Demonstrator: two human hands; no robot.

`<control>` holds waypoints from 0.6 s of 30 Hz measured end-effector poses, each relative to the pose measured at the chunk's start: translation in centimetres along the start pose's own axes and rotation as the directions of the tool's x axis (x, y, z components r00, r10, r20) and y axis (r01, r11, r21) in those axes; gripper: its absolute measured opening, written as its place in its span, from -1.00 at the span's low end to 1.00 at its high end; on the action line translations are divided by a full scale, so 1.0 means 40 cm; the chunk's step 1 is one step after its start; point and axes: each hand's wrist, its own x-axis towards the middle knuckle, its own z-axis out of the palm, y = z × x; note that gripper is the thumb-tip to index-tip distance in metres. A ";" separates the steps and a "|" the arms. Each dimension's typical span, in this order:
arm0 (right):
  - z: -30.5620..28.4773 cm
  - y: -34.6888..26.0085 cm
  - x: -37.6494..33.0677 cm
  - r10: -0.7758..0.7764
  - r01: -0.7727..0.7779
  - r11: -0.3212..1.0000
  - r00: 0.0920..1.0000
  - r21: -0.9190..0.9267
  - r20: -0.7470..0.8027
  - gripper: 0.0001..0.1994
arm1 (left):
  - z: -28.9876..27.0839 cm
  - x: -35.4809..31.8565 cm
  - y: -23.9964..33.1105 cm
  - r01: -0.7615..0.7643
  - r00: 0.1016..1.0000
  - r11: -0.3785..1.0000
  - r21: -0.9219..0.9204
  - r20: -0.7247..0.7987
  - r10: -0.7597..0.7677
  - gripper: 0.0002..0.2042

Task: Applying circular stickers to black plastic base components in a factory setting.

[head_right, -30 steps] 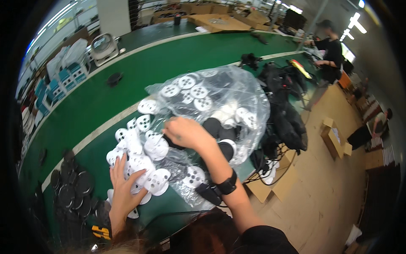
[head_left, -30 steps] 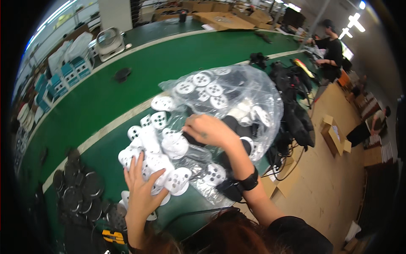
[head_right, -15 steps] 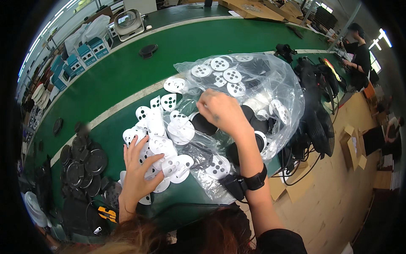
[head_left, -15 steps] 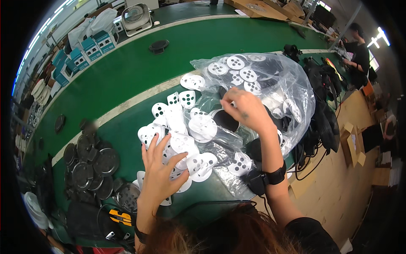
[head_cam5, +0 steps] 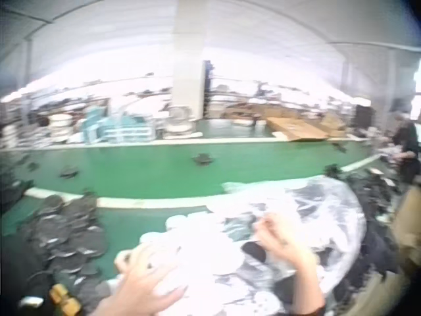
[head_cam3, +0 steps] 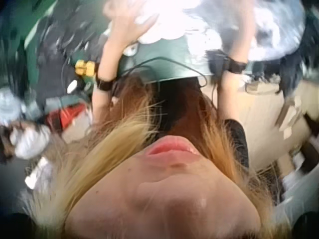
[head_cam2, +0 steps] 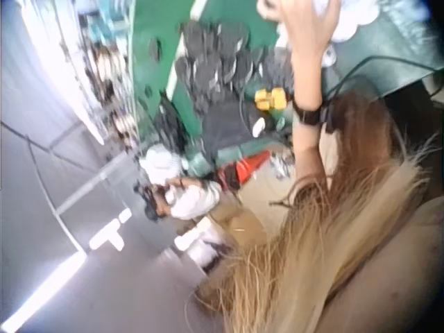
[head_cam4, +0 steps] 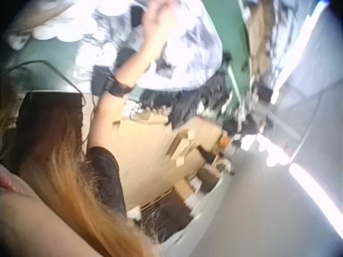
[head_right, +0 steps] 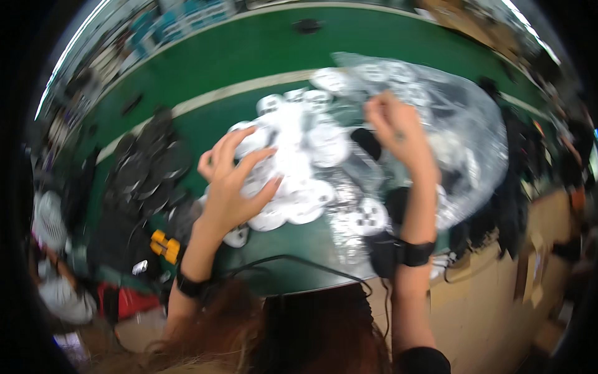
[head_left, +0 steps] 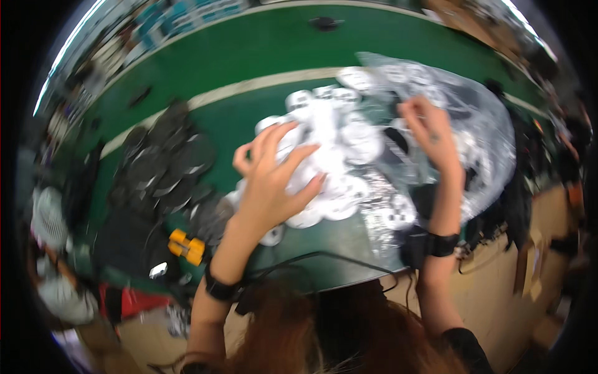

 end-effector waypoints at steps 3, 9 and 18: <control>0.023 -0.021 0.001 -0.071 0.069 0.995 0.997 -0.077 -0.028 -0.82 | -0.007 0.006 -0.027 0.169 0.924 0.986 -0.003 -0.349 -0.159 -0.82; 0.035 -0.034 -0.003 -0.016 0.016 1.000 1.000 -0.015 0.004 -0.84 | -0.013 -0.022 -0.067 -0.003 0.869 0.903 -0.430 -0.447 -0.211 -0.84; 0.052 -0.045 -0.004 0.010 0.005 0.998 0.976 -0.068 0.216 -0.84 | -0.008 -0.018 -0.056 -0.089 0.867 0.848 -0.523 -0.460 -0.193 -0.72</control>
